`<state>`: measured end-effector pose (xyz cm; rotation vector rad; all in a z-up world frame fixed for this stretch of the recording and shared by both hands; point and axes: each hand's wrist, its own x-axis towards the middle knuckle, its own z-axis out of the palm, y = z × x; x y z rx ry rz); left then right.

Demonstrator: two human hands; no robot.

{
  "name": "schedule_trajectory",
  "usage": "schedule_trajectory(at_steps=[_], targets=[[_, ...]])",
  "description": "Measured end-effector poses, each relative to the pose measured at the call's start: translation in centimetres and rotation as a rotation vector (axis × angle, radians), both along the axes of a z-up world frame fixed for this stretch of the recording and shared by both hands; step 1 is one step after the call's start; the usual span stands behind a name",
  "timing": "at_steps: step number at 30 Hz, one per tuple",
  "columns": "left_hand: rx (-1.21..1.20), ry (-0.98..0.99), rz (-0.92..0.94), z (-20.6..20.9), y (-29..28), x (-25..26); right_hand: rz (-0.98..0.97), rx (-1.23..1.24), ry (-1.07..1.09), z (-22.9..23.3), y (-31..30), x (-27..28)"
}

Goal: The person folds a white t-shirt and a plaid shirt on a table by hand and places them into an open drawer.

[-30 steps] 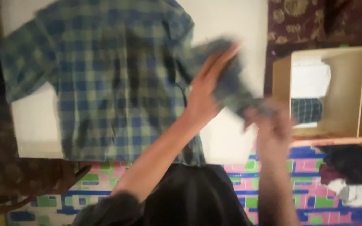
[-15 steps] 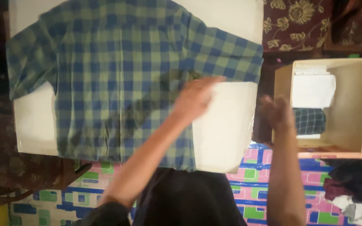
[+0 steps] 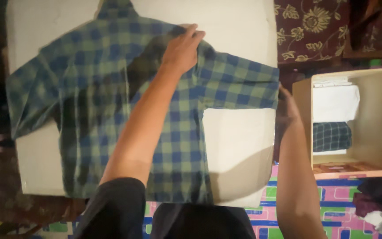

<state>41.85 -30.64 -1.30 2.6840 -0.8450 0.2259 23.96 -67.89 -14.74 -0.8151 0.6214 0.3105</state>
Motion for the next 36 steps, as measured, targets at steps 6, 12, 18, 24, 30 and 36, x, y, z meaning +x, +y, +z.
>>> schedule_trajectory(at_steps=[6,12,18,24,30,36], targets=[[-0.097,0.115,-0.065,1.1,0.2,0.8,0.164,-0.107,0.221,-1.1,2.2,-0.6],[-0.130,0.266,0.079,3.2,-1.0,1.1,0.143,-0.121,0.241,-1.6,1.0,0.6],[0.112,0.439,-0.009,6.0,-5.2,-0.1,0.048,-0.158,0.220,10.9,5.3,1.5],[0.006,0.624,-0.150,4.8,-12.9,-3.3,0.079,-0.058,0.186,12.4,4.7,0.5],[-0.456,0.933,-0.015,4.4,-15.7,-4.6,-0.684,0.006,0.012,7.6,0.6,-2.1],[-0.569,1.310,-0.070,5.8,-19.6,-4.6,-0.476,0.412,-0.176,3.2,-0.1,-1.4]])
